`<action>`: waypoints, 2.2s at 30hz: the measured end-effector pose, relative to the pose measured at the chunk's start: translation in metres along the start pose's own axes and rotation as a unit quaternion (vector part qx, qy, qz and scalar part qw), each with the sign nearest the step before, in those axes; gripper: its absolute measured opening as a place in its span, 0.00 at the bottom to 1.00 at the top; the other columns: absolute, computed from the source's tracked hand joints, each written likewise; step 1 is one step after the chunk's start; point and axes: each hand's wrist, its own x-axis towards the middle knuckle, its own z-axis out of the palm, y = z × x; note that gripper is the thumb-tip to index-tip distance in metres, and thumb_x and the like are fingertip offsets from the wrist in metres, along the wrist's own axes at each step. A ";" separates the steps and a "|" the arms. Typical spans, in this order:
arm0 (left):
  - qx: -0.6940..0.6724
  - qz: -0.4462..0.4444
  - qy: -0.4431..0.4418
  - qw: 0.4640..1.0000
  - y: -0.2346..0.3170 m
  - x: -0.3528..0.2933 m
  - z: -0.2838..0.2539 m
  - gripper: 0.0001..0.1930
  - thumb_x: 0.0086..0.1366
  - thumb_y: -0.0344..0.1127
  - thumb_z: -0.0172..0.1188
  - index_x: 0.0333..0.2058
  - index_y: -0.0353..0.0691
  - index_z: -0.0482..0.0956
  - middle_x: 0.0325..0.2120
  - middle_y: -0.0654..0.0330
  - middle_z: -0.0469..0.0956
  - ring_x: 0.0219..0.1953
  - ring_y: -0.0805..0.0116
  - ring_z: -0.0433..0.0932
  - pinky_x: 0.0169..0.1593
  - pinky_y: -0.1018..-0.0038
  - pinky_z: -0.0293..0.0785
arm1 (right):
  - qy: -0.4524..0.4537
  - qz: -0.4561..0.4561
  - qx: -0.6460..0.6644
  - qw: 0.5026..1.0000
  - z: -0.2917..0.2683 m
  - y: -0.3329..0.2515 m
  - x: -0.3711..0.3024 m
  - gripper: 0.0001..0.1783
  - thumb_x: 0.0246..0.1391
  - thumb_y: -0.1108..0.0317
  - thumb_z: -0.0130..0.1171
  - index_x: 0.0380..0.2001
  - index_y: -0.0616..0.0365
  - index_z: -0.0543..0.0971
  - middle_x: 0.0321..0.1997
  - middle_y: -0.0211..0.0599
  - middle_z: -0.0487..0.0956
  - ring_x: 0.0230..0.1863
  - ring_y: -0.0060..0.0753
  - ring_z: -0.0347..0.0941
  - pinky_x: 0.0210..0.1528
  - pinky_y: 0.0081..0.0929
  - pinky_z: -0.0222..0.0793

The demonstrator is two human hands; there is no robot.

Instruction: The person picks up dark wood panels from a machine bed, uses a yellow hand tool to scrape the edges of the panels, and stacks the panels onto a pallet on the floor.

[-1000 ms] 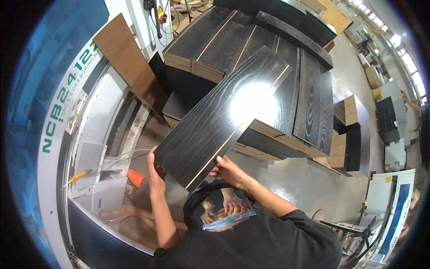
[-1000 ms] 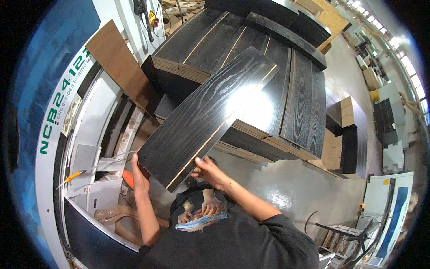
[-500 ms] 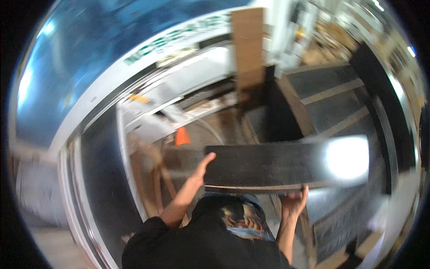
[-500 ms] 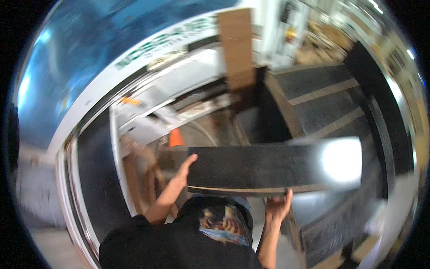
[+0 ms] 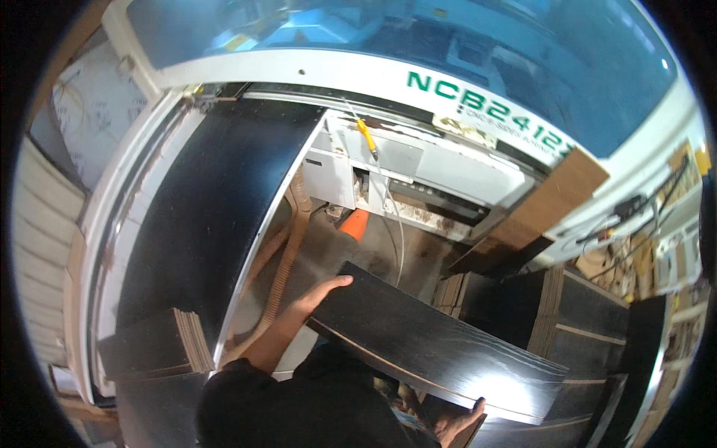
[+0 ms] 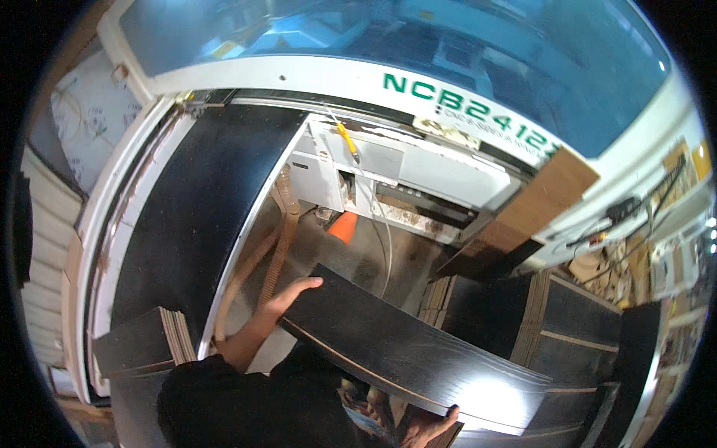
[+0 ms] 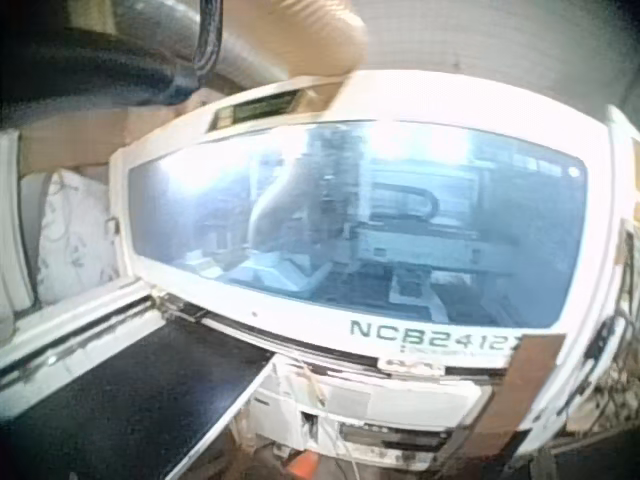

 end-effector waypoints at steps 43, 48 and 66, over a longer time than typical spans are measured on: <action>-0.187 0.129 0.669 0.708 -0.018 -0.045 -0.210 0.41 0.61 0.56 0.64 0.65 0.33 0.65 0.59 0.47 0.70 0.60 0.51 0.69 0.64 0.63 0.63 | -0.618 0.189 -0.711 0.275 0.650 0.414 0.069 0.63 0.44 0.12 0.36 0.41 0.71 0.81 0.30 0.50 0.81 0.21 0.36 0.80 0.25 0.28 0.80; 0.040 -0.018 0.761 0.647 -0.054 -0.002 -0.221 0.46 0.60 0.48 0.70 0.68 0.29 0.57 0.66 0.37 0.59 0.67 0.51 0.60 0.69 0.62 0.53 | -0.605 0.082 -0.741 0.280 0.644 0.432 0.067 0.64 0.46 0.12 0.29 0.35 0.73 0.82 0.24 0.49 0.82 0.22 0.38 0.81 0.25 0.29 0.80; 0.001 0.132 0.722 0.679 -0.042 -0.006 -0.276 0.43 0.62 0.49 0.69 0.65 0.25 0.60 0.63 0.44 0.66 0.63 0.55 0.65 0.67 0.67 0.56 | -0.664 -0.210 -0.557 0.452 0.627 0.428 0.077 0.24 0.56 0.47 0.64 0.40 0.59 0.78 0.21 0.34 0.81 0.24 0.35 0.80 0.28 0.30 0.74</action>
